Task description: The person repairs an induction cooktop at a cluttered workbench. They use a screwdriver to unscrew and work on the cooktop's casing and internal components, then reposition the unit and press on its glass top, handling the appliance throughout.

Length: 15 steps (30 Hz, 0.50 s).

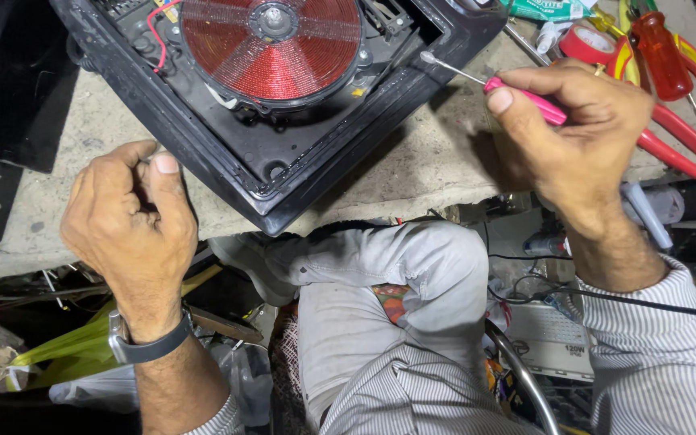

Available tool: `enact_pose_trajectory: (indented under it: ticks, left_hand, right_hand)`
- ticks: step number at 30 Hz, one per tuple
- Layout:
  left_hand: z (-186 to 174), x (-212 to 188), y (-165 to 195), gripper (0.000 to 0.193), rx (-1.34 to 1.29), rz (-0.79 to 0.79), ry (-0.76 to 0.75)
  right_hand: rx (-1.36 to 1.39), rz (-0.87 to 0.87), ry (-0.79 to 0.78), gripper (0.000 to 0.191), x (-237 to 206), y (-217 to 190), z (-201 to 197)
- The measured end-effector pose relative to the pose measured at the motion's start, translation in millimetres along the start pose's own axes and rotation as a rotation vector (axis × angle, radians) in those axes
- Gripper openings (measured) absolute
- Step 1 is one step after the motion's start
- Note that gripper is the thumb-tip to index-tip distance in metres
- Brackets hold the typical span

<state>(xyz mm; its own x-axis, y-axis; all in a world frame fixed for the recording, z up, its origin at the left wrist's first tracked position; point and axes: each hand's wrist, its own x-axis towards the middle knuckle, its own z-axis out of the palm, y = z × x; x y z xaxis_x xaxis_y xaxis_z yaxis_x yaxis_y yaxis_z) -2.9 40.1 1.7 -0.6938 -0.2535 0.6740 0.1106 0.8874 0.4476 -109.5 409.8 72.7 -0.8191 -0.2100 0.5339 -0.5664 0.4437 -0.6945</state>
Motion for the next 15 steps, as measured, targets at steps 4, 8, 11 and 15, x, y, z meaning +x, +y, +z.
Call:
enact_pose_trajectory:
  ticks: [4,8,11,15]
  left_hand:
    - [-1.3,1.6,-1.9,0.01,0.014,0.002,-0.013]
    - [-0.9,2.2,-2.9,0.011,-0.004,0.009,-0.006]
    - [-0.1,3.0,-2.8,0.011,-0.002,0.012,-0.007]
    - [0.0,2.9,-3.0,0.013,0.021,0.018,-0.005]
  right_hand:
    - [-0.032,0.024,-0.019,0.014,6.0,-2.7,14.6]
    - [-0.085,-0.067,-0.048,0.014,7.8,2.1,17.6]
    - [-0.097,-0.044,-0.049,0.014,7.1,4.4,17.9]
    - [-0.115,-0.095,-0.053,0.013,7.5,5.0,17.5]
